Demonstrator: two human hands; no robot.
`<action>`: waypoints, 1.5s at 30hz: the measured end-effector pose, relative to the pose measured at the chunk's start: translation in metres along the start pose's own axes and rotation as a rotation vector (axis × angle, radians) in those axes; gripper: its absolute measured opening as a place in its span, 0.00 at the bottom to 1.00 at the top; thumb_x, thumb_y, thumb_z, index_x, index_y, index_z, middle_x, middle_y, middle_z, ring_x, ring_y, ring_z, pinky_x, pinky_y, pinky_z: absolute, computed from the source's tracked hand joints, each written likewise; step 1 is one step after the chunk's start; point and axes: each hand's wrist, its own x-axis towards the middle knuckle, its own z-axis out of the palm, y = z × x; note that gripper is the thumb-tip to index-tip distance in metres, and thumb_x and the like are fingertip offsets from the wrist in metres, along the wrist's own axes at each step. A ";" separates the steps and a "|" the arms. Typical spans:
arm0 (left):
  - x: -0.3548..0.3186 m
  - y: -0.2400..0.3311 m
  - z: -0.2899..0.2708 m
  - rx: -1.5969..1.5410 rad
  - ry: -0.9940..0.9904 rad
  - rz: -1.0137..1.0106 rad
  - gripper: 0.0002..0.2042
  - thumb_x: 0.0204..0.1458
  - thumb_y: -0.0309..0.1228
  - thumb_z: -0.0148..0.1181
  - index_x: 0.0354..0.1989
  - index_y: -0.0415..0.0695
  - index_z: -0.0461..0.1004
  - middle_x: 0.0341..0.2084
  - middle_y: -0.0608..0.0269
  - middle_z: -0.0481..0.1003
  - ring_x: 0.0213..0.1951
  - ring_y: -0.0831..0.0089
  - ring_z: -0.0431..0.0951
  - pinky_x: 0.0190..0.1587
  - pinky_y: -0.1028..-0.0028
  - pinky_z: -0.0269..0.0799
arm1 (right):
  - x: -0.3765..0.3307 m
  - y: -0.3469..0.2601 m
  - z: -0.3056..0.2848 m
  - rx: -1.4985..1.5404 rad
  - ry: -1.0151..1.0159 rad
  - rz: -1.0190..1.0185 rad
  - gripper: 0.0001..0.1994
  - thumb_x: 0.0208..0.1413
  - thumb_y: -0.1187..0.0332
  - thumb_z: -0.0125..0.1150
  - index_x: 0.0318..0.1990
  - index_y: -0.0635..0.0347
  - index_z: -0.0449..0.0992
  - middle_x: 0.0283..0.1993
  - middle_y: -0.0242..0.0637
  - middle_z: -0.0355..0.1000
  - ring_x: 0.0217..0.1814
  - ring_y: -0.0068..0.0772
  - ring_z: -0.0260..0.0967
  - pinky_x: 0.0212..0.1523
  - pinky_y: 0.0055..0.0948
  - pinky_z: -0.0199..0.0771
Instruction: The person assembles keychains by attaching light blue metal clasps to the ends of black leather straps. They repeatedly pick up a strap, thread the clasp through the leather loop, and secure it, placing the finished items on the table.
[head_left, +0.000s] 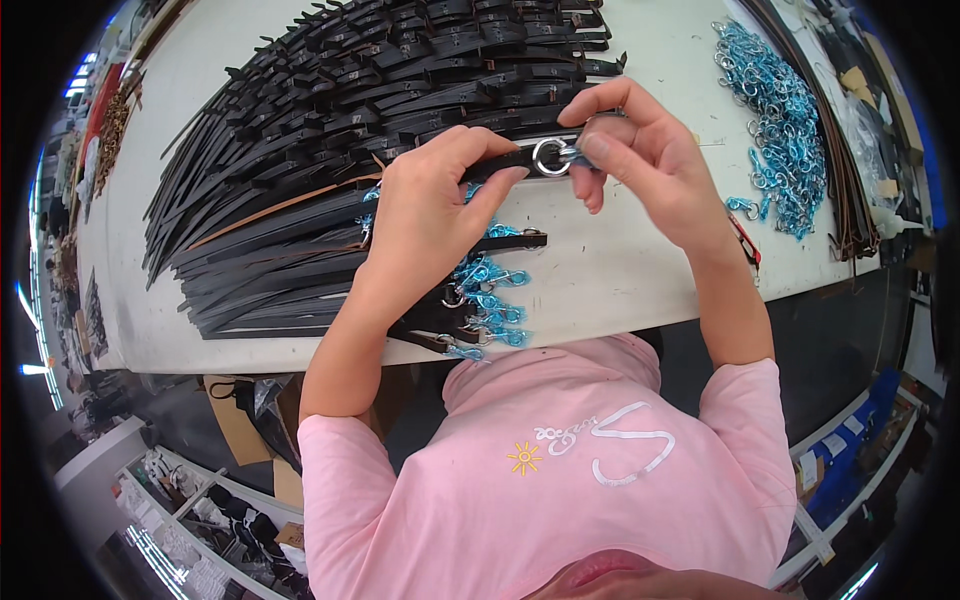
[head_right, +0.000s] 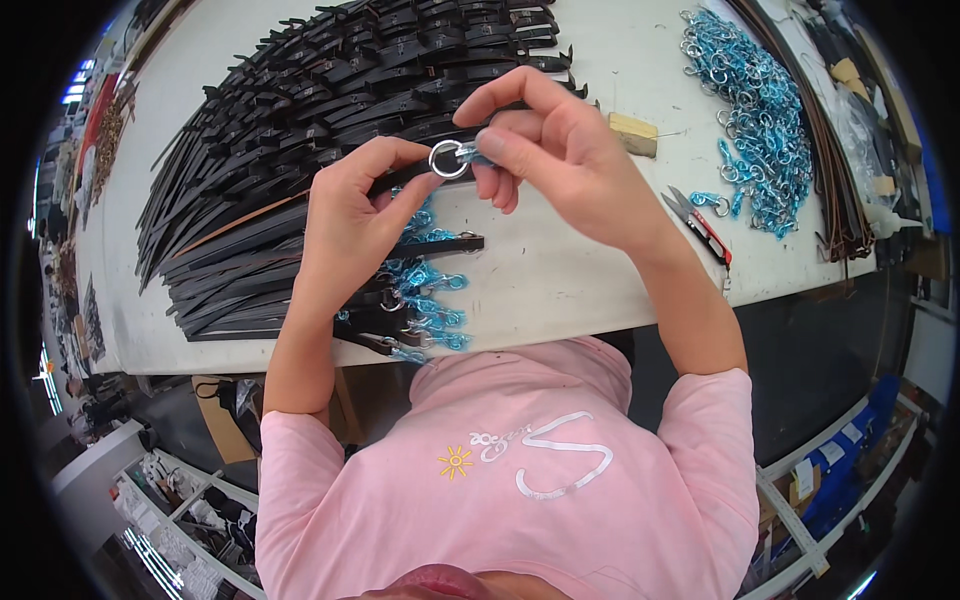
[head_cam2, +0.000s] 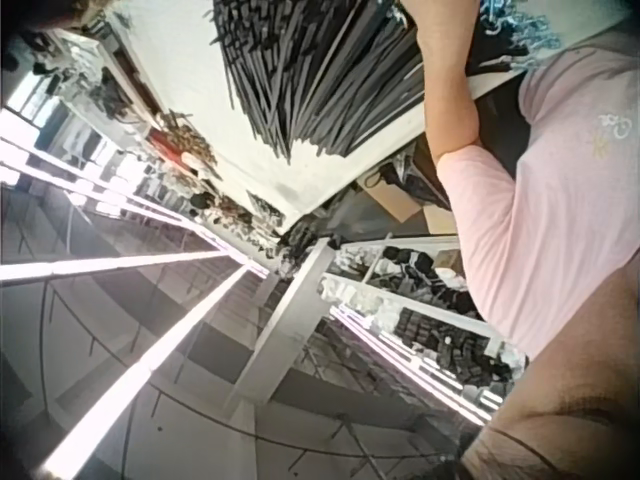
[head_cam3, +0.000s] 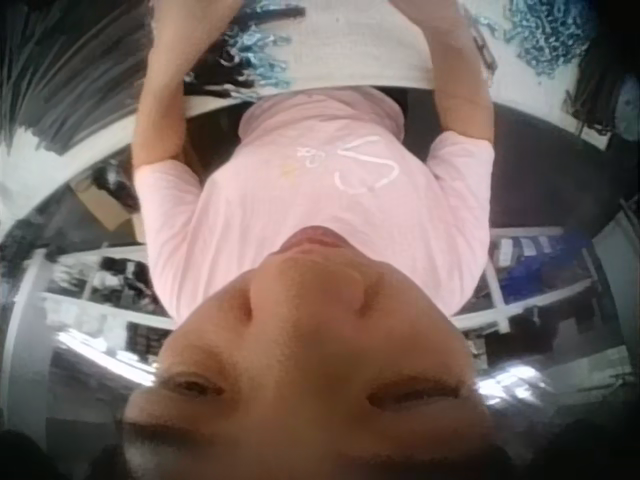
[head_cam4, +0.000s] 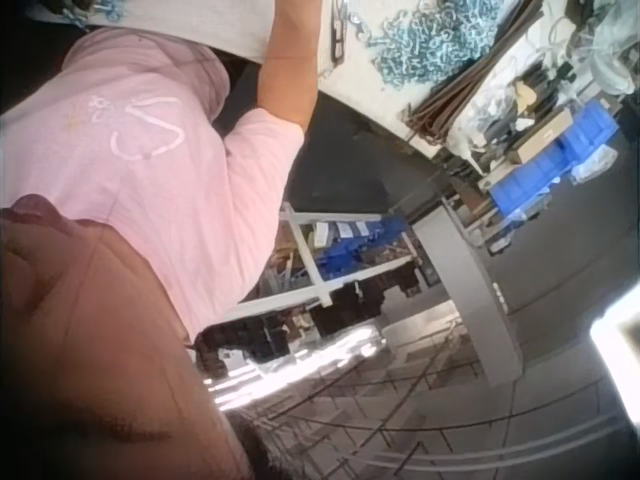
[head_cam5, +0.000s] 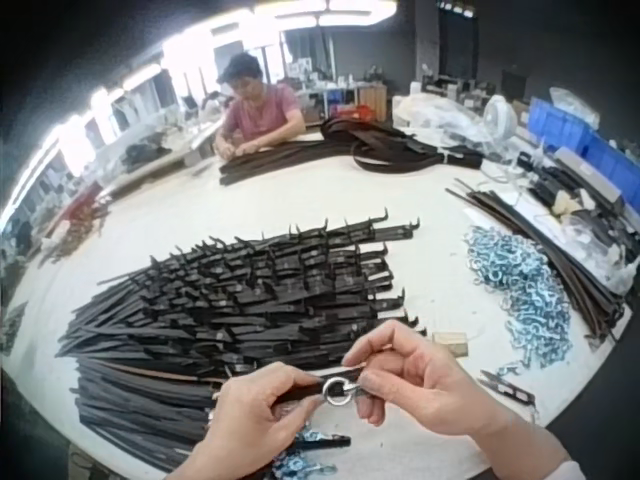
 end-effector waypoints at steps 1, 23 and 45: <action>0.000 -0.001 0.001 0.009 0.000 0.032 0.09 0.50 0.27 0.69 0.40 0.41 0.80 0.28 0.61 0.79 0.21 0.73 0.72 0.25 0.75 0.66 | -0.001 0.004 0.005 -0.080 0.025 0.002 0.10 0.66 0.73 0.52 0.53 0.64 0.70 0.30 0.31 0.74 0.32 0.18 0.70 0.34 0.19 0.73; 0.000 -0.010 0.005 -0.265 -0.049 -0.017 0.15 0.47 0.29 0.74 0.44 0.44 0.82 0.30 0.71 0.79 0.32 0.86 0.73 0.24 0.86 0.59 | 0.002 0.014 0.004 0.040 -0.029 0.143 0.11 0.67 0.69 0.52 0.51 0.67 0.69 0.31 0.36 0.76 0.32 0.21 0.73 0.36 0.22 0.76; -0.008 0.002 0.012 0.003 -0.066 0.191 0.19 0.40 0.29 0.76 0.44 0.48 0.82 0.37 0.67 0.74 0.30 0.77 0.72 0.26 0.78 0.64 | 0.004 0.028 0.000 0.049 -0.191 0.341 0.12 0.59 0.63 0.67 0.41 0.63 0.82 0.34 0.30 0.78 0.38 0.17 0.74 0.44 0.19 0.73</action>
